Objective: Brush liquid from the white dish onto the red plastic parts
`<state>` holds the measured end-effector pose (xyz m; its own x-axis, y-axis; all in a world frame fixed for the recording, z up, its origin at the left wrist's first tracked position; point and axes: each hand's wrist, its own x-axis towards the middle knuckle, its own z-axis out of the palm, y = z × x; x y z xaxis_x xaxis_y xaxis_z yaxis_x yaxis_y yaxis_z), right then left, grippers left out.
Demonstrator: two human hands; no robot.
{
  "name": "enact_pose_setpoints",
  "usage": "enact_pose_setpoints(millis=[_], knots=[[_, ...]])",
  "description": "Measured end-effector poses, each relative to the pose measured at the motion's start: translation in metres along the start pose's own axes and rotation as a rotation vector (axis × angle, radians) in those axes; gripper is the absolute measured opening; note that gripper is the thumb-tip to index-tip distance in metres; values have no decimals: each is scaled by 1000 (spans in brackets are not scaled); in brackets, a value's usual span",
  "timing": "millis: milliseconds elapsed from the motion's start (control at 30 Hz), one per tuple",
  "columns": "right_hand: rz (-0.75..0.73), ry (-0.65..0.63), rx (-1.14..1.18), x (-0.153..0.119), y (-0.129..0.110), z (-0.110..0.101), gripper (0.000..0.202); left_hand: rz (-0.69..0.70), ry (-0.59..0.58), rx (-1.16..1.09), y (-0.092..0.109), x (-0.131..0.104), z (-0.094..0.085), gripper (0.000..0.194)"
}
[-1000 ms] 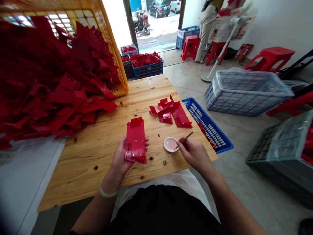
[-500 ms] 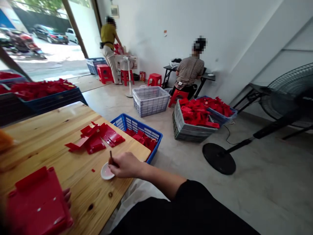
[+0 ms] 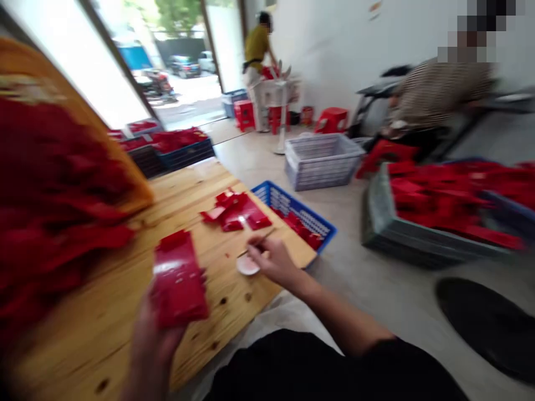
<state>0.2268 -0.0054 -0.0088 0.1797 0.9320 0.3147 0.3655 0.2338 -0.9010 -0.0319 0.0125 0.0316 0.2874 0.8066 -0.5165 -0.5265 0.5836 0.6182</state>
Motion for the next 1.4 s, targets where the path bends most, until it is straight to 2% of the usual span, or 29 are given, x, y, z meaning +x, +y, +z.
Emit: enact_pose_setpoints(millis=[67, 167, 267, 433, 667, 767, 900, 1033, 1133, 1267, 1400], knots=[[-7, 11, 146, 0, -6, -3, 23, 50, 12, -26, -8, 9, 4, 58], [2, 51, 330, 0, -20, -4, 18, 94, -121, -43, -15, 18, 9, 67], [-14, 0, 428, -3, -40, 2, 14, 125, -215, -25, -20, 12, 13, 66], [-17, -44, 460, -6, -62, 17, 10, 150, -234, 39, -22, 1, 10, 72], [-115, -141, 459, 1, -54, 19, 10, 208, -216, 46, -33, 6, -1, 75], [-86, -145, 474, -1, -55, 19, 10, 217, -223, 25, -35, 7, -1, 69], [29, -75, 455, -5, -60, 17, 11, 197, -236, 32, -31, 6, 1, 69], [-3, -136, 471, -3, -57, 17, 13, 198, -236, 34, -31, 8, 0, 68], [-2, -134, 467, 0, -51, 17, 13, 202, -223, 44, -33, 9, -1, 69], [-52, -167, 447, 1, -47, 15, 11, 239, -208, 129, -31, 5, 3, 70], [-73, -104, 415, -1, -50, 11, 8, 368, -171, 360, -26, -2, 9, 64]])
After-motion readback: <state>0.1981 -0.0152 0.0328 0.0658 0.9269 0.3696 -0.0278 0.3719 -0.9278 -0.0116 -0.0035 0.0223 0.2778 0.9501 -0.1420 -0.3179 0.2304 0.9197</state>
